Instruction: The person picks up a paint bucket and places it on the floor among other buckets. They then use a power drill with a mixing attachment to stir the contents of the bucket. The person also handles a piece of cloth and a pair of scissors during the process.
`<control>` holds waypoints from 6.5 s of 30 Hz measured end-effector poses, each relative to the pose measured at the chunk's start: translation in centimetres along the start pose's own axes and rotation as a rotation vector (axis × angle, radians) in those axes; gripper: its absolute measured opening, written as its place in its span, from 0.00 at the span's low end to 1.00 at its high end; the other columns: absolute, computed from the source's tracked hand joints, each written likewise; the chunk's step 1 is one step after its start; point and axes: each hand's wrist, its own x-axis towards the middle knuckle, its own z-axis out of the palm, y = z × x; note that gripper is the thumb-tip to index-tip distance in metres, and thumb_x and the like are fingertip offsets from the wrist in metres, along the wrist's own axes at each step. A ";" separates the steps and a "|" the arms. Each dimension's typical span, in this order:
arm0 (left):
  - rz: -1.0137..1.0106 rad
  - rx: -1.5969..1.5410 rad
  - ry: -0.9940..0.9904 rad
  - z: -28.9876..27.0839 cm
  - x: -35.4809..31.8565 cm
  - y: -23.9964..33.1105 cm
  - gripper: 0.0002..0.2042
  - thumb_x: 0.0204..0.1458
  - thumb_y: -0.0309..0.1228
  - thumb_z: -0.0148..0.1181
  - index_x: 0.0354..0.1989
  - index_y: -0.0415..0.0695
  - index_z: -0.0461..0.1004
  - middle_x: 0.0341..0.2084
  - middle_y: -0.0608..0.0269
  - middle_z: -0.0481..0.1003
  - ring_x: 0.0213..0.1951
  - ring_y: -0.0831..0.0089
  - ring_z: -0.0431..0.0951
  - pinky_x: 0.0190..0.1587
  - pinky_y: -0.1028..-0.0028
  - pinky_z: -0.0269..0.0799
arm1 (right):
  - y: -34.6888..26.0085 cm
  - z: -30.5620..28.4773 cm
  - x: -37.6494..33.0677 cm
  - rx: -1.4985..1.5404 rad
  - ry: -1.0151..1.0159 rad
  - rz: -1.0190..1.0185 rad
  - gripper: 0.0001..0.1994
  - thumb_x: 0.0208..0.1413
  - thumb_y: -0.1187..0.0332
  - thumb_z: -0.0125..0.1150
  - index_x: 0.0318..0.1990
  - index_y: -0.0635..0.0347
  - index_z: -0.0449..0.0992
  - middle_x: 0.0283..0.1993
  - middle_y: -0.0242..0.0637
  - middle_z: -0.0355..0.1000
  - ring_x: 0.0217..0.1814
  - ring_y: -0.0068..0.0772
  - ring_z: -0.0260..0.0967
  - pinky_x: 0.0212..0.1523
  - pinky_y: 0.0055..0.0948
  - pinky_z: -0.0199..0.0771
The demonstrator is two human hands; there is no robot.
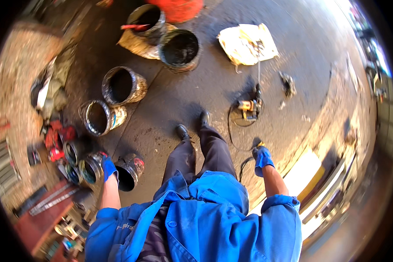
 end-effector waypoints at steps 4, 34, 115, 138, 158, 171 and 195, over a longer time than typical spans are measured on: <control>0.124 0.228 -0.322 9.5 -1.7 8.6 0.22 0.55 0.25 0.53 0.60 0.35 0.66 0.46 0.60 0.73 0.43 0.72 0.71 0.49 0.73 0.67 | 10.5 -5.7 -4.2 -0.201 0.215 -0.288 0.15 0.61 0.61 0.54 0.36 0.66 0.77 0.28 0.45 0.72 0.32 0.38 0.71 0.32 0.39 0.70; 0.615 0.582 -1.199 56.9 -40.9 16.8 0.29 0.56 0.30 0.62 0.64 0.32 0.59 0.62 0.42 0.63 0.63 0.59 0.65 0.64 0.65 0.60 | 19.0 -12.9 11.5 1.278 -0.043 0.255 0.33 0.59 0.36 0.49 0.62 0.50 0.66 0.58 0.38 0.72 0.50 0.41 0.74 0.46 0.41 0.77; -0.673 -1.358 -1.251 28.6 -54.2 11.7 0.24 0.55 0.43 0.64 0.55 0.43 0.67 0.49 0.55 0.74 0.51 0.62 0.76 0.55 0.61 0.74 | 5.4 -11.7 -10.4 -0.738 -0.675 -0.480 0.08 0.60 0.64 0.54 0.32 0.55 0.74 0.19 0.27 0.64 0.15 0.22 0.61 0.14 0.23 0.58; -0.577 -1.665 -0.935 7.5 -23.3 14.7 0.25 0.57 0.51 0.57 0.48 0.40 0.71 0.49 0.46 0.74 0.54 0.50 0.74 0.57 0.53 0.72 | 2.5 28.1 -36.3 -1.315 -0.832 -1.310 0.09 0.51 0.67 0.65 0.39 0.58 0.76 0.25 0.35 0.74 0.23 0.30 0.71 0.26 0.30 0.70; -0.622 -1.673 -0.897 7.0 -6.5 19.0 0.38 0.50 0.63 0.54 0.57 0.39 0.64 0.50 0.46 0.72 0.50 0.52 0.74 0.57 0.52 0.69 | -3.3 49.2 -40.3 -1.251 -0.876 -0.846 0.14 0.48 0.65 0.69 0.41 0.58 0.77 0.29 0.35 0.77 0.30 0.25 0.74 0.32 0.28 0.74; -0.748 -1.686 -0.613 4.6 4.1 19.7 0.24 0.58 0.56 0.47 0.51 0.49 0.68 0.32 0.56 0.72 0.34 0.61 0.76 0.41 0.62 0.76 | -2.3 65.4 -44.6 -1.259 -0.958 -0.994 0.18 0.48 0.58 0.69 0.42 0.59 0.76 0.29 0.36 0.77 0.29 0.28 0.74 0.33 0.31 0.75; -0.215 -2.531 -1.475 6.4 14.8 15.8 0.18 0.65 0.42 0.42 0.20 0.54 0.58 0.10 0.70 0.53 0.12 0.78 0.54 0.16 0.73 0.51 | 2.1 78.8 -40.0 -1.439 -1.020 -0.889 0.18 0.45 0.56 0.69 0.41 0.55 0.78 0.34 0.36 0.79 0.35 0.28 0.75 0.38 0.32 0.76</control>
